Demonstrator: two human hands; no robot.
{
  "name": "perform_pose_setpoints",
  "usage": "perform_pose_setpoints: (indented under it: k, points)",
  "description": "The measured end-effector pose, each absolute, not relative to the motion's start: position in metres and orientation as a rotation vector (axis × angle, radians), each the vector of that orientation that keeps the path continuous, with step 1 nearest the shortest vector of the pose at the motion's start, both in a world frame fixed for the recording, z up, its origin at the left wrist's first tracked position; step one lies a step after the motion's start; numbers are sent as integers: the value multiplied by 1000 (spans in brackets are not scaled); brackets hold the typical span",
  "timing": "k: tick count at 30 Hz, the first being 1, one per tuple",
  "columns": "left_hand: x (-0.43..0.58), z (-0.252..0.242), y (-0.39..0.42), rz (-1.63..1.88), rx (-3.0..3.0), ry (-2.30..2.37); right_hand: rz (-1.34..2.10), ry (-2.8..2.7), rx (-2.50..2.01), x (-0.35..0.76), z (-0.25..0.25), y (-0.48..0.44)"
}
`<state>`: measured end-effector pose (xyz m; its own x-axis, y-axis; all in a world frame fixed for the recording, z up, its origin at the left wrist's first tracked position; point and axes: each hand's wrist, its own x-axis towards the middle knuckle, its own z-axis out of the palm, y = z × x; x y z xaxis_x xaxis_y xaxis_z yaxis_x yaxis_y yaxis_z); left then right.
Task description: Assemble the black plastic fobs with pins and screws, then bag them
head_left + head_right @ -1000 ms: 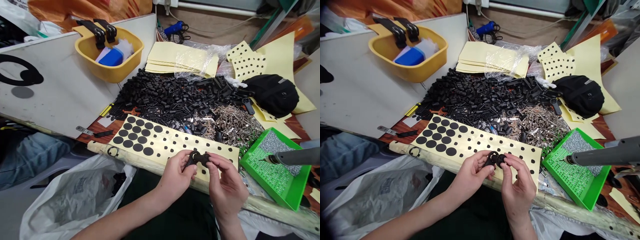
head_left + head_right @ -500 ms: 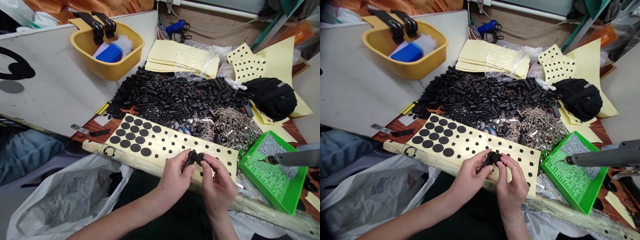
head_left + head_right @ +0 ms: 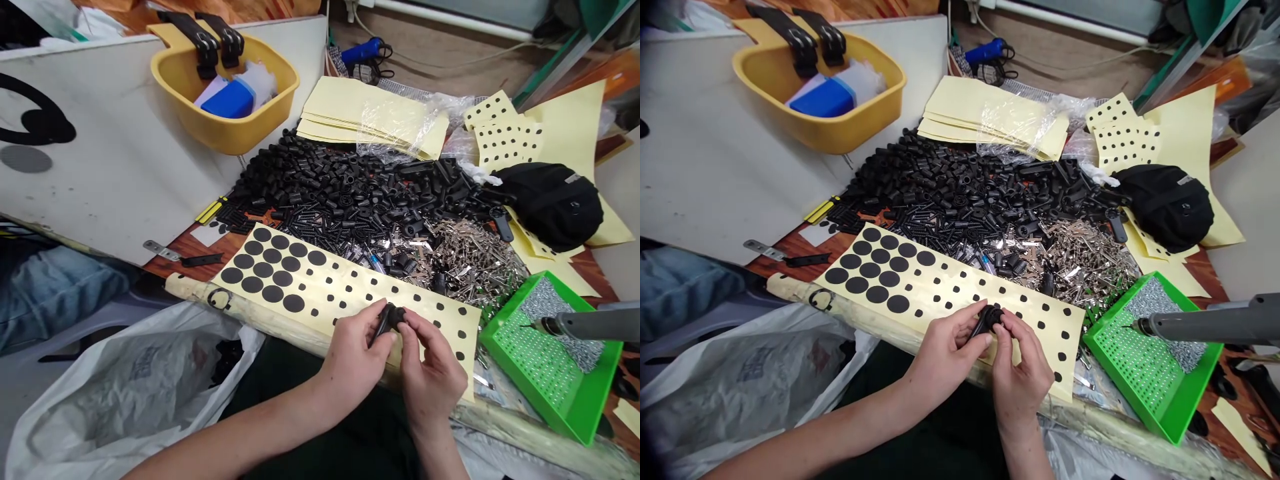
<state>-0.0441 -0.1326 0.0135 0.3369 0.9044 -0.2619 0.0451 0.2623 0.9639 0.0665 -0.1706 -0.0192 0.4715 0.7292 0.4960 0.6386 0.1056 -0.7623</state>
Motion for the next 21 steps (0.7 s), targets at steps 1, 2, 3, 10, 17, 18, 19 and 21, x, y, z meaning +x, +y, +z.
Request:
perform_pose_setpoints:
  k: [1, 2, 3, 10, 17, 18, 19, 21]
  points:
    - [-44, 13, -133, 758, 1155, 1073, 108, -1205, -1594, 66, -20, -171]
    - [-44, 12, -133, 758, 1154, 1081, 119, -1191, -1603, 67, -21, -171]
    - [-44, 12, -133, 762, 1155, 1090, 130, -1172, -1607, 67, -21, -171]
    - [-46, 22, -133, 821, 1196, 1091, 315, -1127, -1541, 67, -18, -177]
    - [-45, 25, -132, 870, 1193, 1100, 282, -1109, -1478, 62, -21, -182]
    - [-45, 25, -132, 872, 1187, 1102, 273, -1114, -1481, 62, -22, -182]
    - [-44, 25, -132, 873, 1183, 1104, 269, -1119, -1484, 61, -23, -182]
    - [-45, 24, -132, 879, 1171, 1109, 283, -1120, -1476, 62, -22, -182]
